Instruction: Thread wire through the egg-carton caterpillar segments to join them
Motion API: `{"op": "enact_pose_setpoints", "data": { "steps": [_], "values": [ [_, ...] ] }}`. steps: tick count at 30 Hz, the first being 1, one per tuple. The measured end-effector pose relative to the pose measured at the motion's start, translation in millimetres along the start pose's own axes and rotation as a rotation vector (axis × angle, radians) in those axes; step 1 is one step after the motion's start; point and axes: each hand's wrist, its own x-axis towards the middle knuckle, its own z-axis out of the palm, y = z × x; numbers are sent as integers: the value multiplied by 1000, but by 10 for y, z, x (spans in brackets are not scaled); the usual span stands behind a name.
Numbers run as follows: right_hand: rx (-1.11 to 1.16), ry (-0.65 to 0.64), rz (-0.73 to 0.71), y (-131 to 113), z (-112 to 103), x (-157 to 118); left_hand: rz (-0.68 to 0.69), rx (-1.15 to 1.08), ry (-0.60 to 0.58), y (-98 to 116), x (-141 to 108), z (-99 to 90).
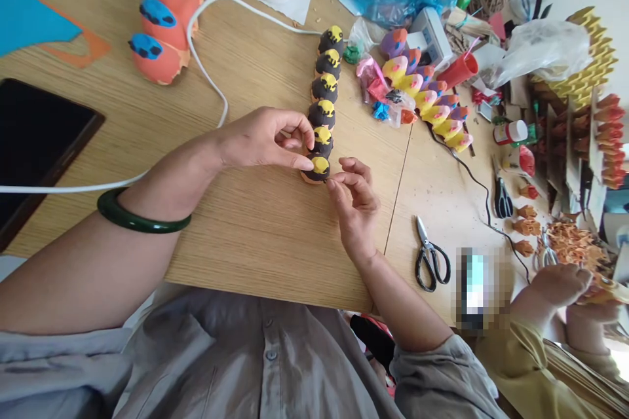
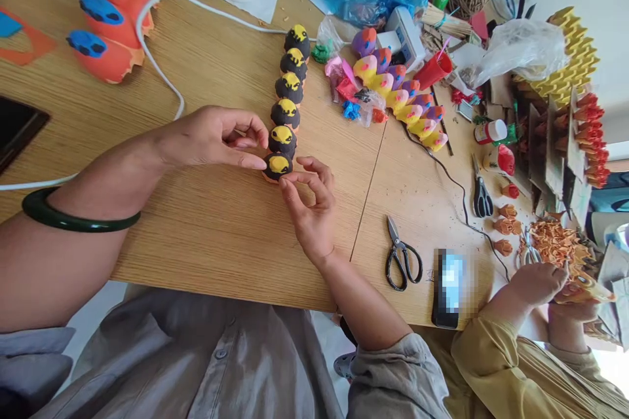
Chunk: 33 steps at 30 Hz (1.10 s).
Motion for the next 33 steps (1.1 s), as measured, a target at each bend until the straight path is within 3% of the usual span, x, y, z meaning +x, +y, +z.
{"op": "enact_pose_setpoints", "data": {
  "steps": [9, 16, 24, 33],
  "values": [
    [28, 103, 3, 67, 281, 50, 19, 2, -43, -169, 60, 6],
    [41, 103, -19, 128, 294, 28, -3, 47, -41, -196, 81, 14],
    [-31, 93, -97, 221, 309, 45, -60, -67, -100, -140, 82, 8],
    [-9, 104, -131, 238, 342, 57, -93, -123, -63, -162, 91, 38]
  ]
}}
